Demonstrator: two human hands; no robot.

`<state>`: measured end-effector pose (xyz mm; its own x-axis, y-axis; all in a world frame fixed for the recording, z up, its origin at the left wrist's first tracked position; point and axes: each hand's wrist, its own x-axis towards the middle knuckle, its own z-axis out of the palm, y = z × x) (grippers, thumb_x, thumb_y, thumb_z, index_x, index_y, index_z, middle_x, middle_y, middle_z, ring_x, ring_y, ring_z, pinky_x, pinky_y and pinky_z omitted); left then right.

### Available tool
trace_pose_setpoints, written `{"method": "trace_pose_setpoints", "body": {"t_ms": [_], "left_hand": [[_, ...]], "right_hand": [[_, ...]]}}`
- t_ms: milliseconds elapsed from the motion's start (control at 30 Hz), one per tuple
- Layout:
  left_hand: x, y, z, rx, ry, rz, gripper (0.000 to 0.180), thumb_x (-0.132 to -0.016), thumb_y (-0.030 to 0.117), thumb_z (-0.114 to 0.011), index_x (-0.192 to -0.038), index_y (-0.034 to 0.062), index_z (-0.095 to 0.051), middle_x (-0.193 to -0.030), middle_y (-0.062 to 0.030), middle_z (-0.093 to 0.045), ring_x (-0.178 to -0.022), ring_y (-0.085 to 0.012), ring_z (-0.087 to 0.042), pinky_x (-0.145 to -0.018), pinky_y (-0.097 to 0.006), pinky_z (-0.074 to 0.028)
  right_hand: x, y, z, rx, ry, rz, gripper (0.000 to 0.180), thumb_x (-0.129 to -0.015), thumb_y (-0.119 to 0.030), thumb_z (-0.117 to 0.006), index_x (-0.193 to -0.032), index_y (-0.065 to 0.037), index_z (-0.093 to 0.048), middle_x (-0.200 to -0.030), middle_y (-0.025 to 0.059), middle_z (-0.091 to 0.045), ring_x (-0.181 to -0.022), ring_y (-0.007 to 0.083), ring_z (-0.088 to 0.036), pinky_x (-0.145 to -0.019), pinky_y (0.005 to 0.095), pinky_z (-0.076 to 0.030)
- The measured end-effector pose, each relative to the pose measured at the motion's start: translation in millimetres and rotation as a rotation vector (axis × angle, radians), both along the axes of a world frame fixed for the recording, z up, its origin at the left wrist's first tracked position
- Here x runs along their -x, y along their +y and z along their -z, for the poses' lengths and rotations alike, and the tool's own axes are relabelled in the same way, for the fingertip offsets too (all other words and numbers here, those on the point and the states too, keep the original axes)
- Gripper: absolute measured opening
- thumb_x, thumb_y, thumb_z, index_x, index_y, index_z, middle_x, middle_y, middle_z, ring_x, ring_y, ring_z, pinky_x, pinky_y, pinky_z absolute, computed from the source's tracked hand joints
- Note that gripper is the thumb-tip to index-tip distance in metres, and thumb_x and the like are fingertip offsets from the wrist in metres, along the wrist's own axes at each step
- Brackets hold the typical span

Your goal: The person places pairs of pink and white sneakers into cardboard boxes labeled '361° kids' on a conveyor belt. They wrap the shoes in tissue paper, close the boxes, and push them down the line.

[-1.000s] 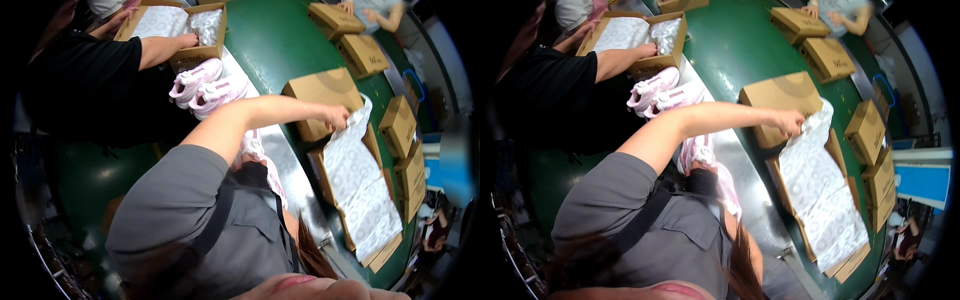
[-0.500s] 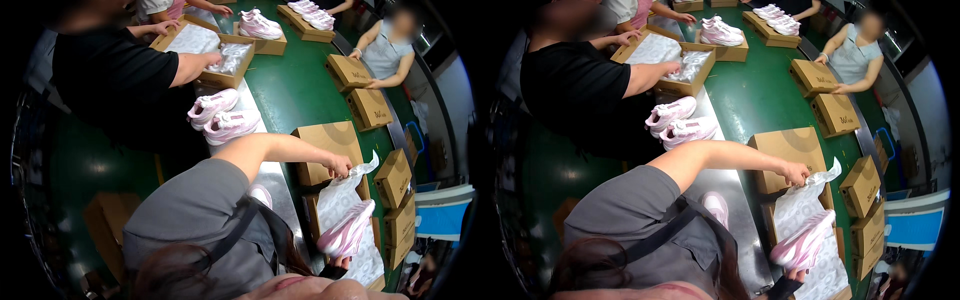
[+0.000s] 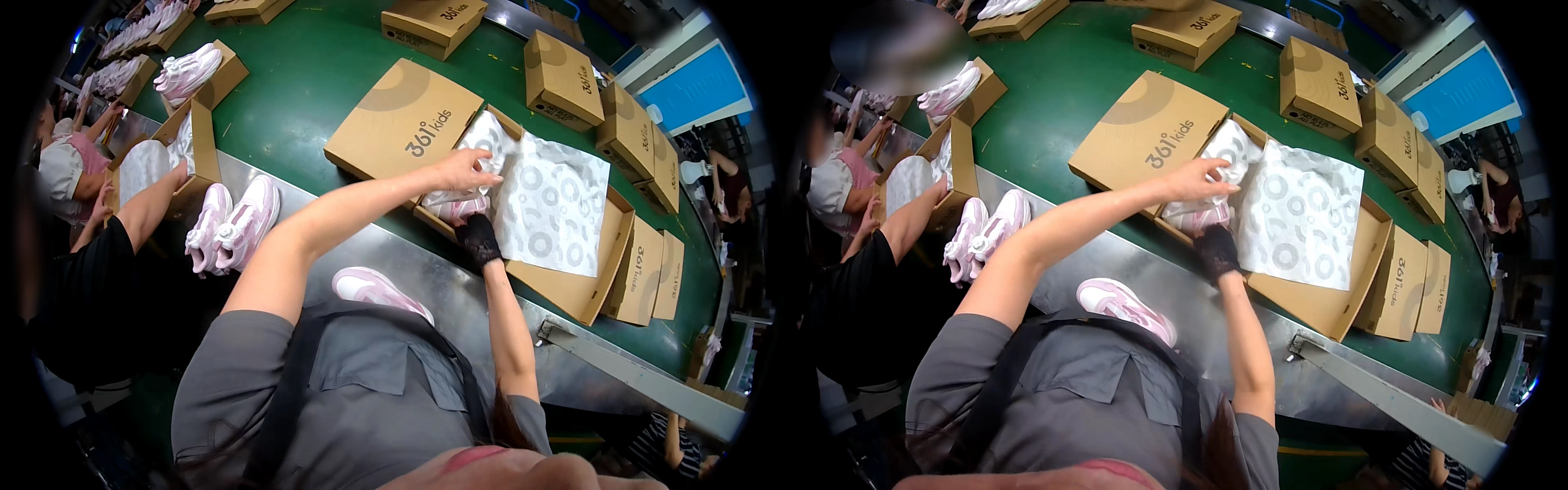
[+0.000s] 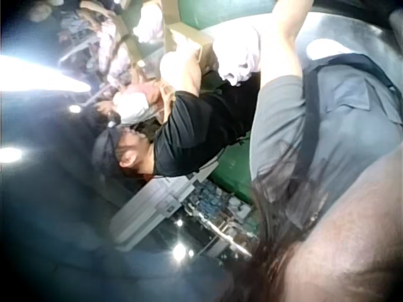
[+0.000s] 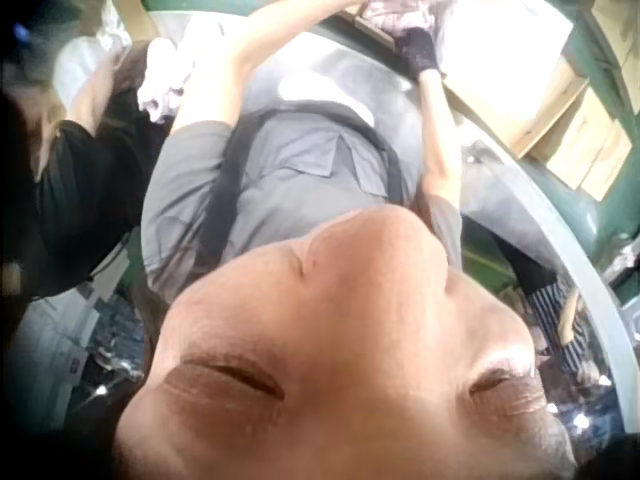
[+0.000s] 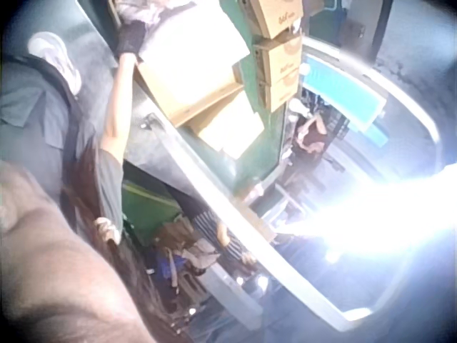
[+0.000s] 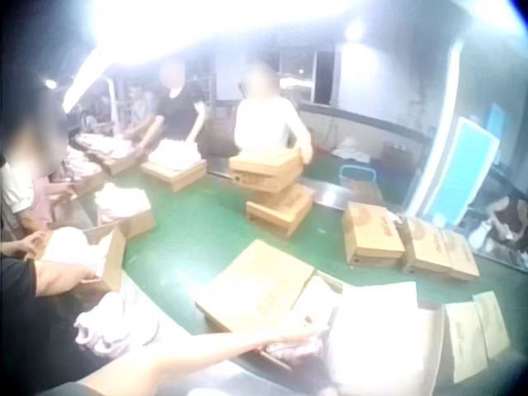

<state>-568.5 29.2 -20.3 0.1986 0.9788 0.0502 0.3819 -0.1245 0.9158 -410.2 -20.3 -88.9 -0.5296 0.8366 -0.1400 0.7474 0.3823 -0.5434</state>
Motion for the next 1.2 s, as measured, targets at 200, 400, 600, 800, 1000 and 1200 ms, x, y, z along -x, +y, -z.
{"method": "trace_pose_setpoints", "body": {"t_ms": [200, 400, 600, 800, 1000, 1200], "left_hand": [[-11.0, -22.8, -0.1, -0.135, 0.422, 0.197, 0.043, -0.081, 0.044, -0.047, -0.110, 0.0138, -0.055, -0.115, -0.0131, -0.049, -0.111, -0.0288, -0.043, -0.089, -0.042, -0.035], [-49.9, -26.3, 52.0, -0.228, 1.183, 0.339, 0.054, -0.072, 0.044, -0.054, -0.119, 0.0168, -0.047, -0.127, -0.0157, -0.037, -0.124, -0.0298, -0.026, -0.098, -0.058, -0.012], [-4.0, -66.8, 4.9, -0.125, 0.463, 0.242, 0.044, -0.076, 0.039, -0.057, -0.104, 0.0054, -0.052, -0.112, -0.0169, -0.047, -0.107, -0.0299, -0.043, -0.086, -0.046, -0.033], [88.5, -204.3, -38.0, 0.125, 0.173, 0.114, 0.051, -0.079, 0.043, -0.054, -0.108, 0.0009, -0.052, -0.104, -0.0180, -0.055, -0.098, -0.0293, -0.052, -0.081, -0.036, -0.042], [76.2, -316.7, 83.0, -0.322, 0.602, 0.013, 0.051, -0.079, 0.032, -0.046, -0.124, 0.0102, -0.038, -0.120, -0.0147, -0.044, -0.113, -0.0286, -0.040, -0.084, -0.054, -0.031], [52.0, -291.3, 69.4, -0.385, 0.780, 0.024, 0.037, -0.078, 0.024, -0.045, -0.112, 0.0107, -0.046, -0.110, -0.0099, -0.048, -0.105, -0.0232, -0.045, -0.078, -0.048, -0.034]], "right_hand": [[13.2, -73.7, -59.8, -0.420, 0.382, -0.030, 0.035, -0.073, -0.010, -0.061, -0.104, -0.001, -0.050, -0.103, 0.0173, -0.054, -0.095, 0.0337, -0.051, -0.083, 0.0384, -0.041], [11.0, -146.3, -0.2, 0.016, 0.261, -0.405, 0.045, -0.071, -0.014, -0.063, -0.113, -0.006, -0.048, -0.111, 0.0154, -0.052, -0.103, 0.0308, -0.049, -0.088, 0.0362, -0.039], [18.8, -168.2, -12.4, 0.002, 0.243, -0.387, 0.045, -0.071, -0.014, -0.063, -0.113, -0.005, -0.048, -0.110, 0.0153, -0.052, -0.101, 0.0301, -0.050, -0.086, 0.0359, -0.040], [13.7, -168.0, -14.4, 0.057, 0.256, -0.198, 0.046, -0.072, -0.014, -0.062, -0.114, -0.005, -0.047, -0.109, 0.0152, -0.053, -0.100, 0.0294, -0.051, -0.085, 0.0355, -0.040], [18.8, -166.6, -25.5, 0.162, 0.292, 0.034, 0.046, -0.072, -0.015, -0.062, -0.115, -0.005, -0.046, -0.108, 0.0151, -0.053, -0.099, 0.0287, -0.051, -0.083, 0.0352, -0.041], [32.6, -172.7, -35.7, 0.242, 0.325, 0.212, 0.046, -0.073, -0.015, -0.061, -0.116, -0.005, -0.046, -0.107, 0.0150, -0.054, -0.097, 0.0280, -0.052, -0.082, 0.0348, -0.042]]}}
